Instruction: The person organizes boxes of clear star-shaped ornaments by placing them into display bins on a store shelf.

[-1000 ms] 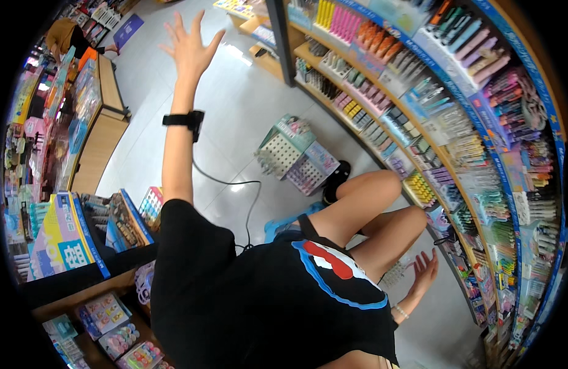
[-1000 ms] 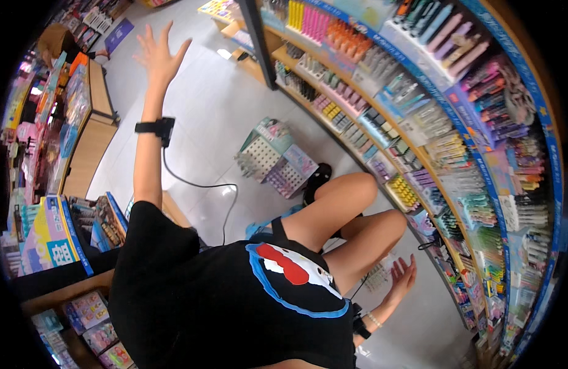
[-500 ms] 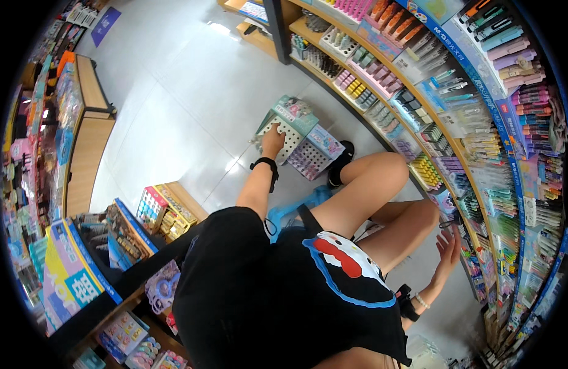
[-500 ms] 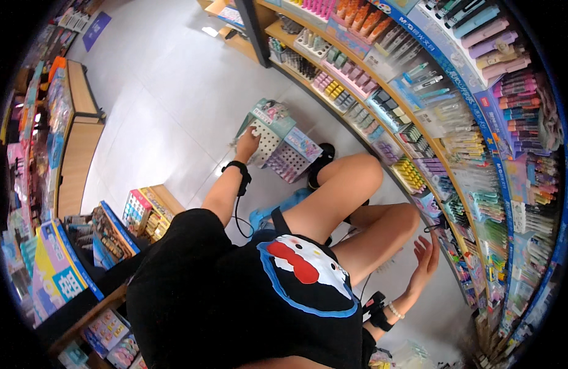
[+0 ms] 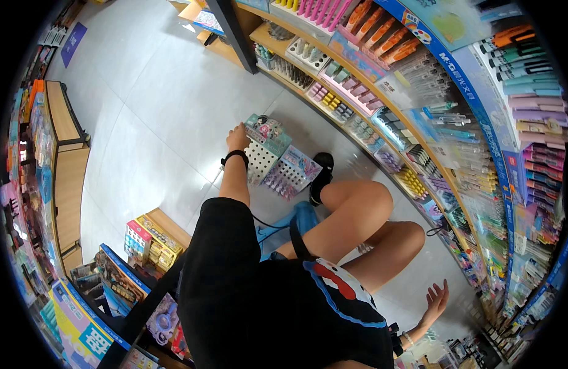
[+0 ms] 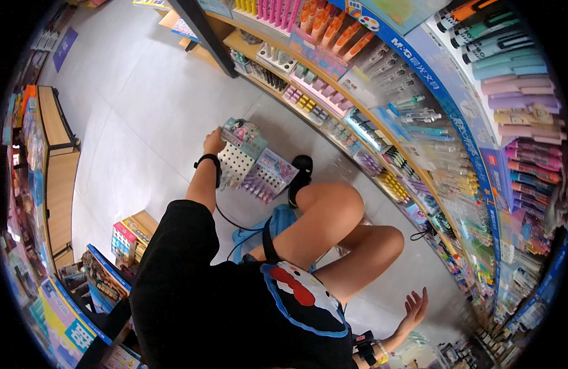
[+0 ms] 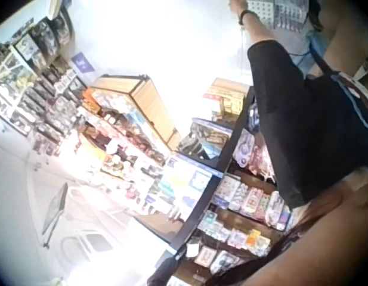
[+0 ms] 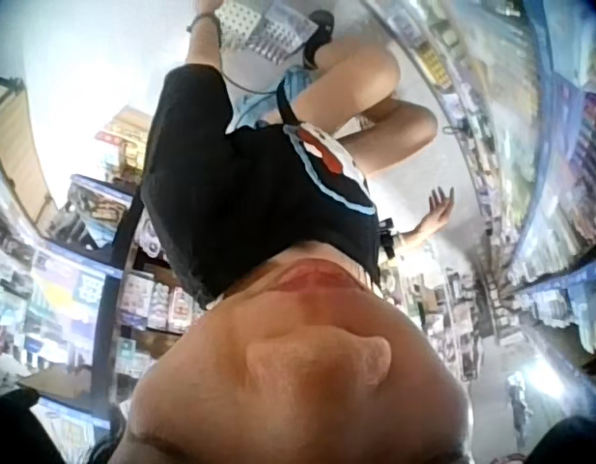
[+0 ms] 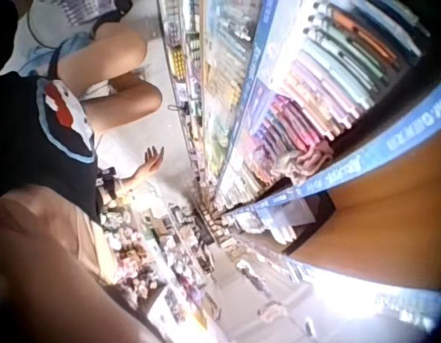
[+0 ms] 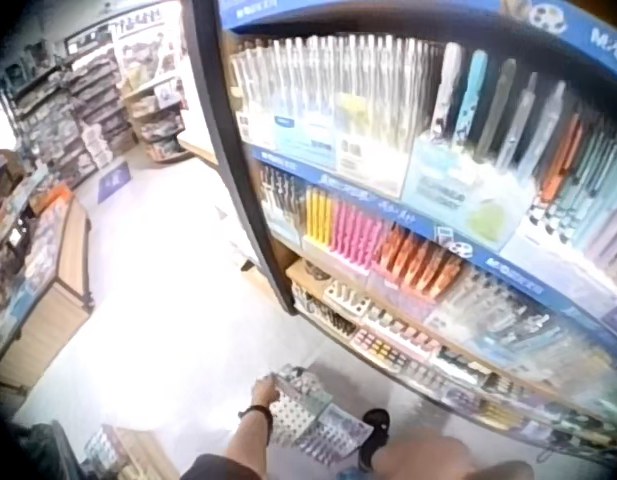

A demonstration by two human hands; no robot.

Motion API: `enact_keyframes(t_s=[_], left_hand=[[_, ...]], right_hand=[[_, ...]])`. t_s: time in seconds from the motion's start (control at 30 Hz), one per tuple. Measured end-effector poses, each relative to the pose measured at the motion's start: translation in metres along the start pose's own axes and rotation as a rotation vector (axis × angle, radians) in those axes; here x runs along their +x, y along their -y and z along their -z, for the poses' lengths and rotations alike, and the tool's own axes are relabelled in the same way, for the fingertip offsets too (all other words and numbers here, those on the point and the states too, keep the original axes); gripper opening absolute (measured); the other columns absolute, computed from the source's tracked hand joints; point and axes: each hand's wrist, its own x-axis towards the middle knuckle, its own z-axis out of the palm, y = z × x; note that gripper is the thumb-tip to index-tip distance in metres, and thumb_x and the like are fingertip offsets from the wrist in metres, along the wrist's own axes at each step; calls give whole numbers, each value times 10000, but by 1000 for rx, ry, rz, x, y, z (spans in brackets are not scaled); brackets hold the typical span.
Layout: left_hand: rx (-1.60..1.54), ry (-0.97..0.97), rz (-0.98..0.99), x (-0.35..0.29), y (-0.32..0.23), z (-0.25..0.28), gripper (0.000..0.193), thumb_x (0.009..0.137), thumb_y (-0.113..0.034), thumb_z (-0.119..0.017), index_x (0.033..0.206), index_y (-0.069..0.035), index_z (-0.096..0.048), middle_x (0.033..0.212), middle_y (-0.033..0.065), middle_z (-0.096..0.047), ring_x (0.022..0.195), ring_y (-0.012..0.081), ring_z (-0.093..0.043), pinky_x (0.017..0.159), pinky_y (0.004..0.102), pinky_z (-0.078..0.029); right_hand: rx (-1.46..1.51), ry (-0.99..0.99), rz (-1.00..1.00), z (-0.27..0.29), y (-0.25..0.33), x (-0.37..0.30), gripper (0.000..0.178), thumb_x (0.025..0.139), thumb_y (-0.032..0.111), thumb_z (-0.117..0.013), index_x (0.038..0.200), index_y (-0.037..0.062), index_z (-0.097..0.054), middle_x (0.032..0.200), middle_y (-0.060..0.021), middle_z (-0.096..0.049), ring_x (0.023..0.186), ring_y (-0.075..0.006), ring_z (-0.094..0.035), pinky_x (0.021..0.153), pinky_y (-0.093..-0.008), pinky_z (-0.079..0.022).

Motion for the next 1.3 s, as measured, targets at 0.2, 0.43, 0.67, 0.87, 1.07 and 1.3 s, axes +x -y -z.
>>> enact_keyframes(t_s=[0.2,0.43,0.67,0.87,1.07,1.3], left_hand=[[-25,-171,116,7,13,-10,297,746,-184,-664,1032,-119,-621,1067,118,-618,1027,332,-591,809,446,-511],[-161,-180,-229,-3,64,3,354,658,-122,-764,998,-89,-668,987,127,-678,909,324,-643,789,410,-507],[-397,-3,-335,-39,85,70,347,710,-46,-730,1045,-47,-638,941,143,-692,917,299,-663,764,368,-512],[-359,-360,-334,-91,76,169,242,809,-214,-698,990,-60,-653,764,83,-685,679,227,-641,632,325,-480],[-752,-490,-480,-169,9,266,264,841,-192,-708,1002,6,-643,778,44,-673,679,87,-584,640,241,-462],[-969,-559,-700,-270,-71,328,245,870,-148,-692,1038,11,-613,851,27,-646,725,49,-559,637,188,-435]], right_hand=[[-51,27,105,-24,22,18,426,995,357,-445,1317,85,-510,1061,-93,-617,922,-180,-610,815,-304,-476],[-48,100,423,-67,107,23,230,960,161,-516,1096,-20,-558,947,-76,-576,857,-166,-577,817,-301,-470],[-44,130,703,-92,173,3,187,911,132,-543,1011,-22,-578,941,-120,-608,865,-220,-585,823,-339,-451],[-211,107,1485,-94,285,-52,249,789,247,-650,938,48,-660,958,-133,-636,793,-299,-619,686,-405,-492],[-136,144,1951,-47,310,-137,309,734,236,-660,973,41,-638,990,-130,-636,811,-296,-614,698,-392,-499],[-160,60,2037,7,273,-182,350,774,247,-625,1043,24,-598,1022,-138,-629,871,-289,-604,733,-375,-498]])
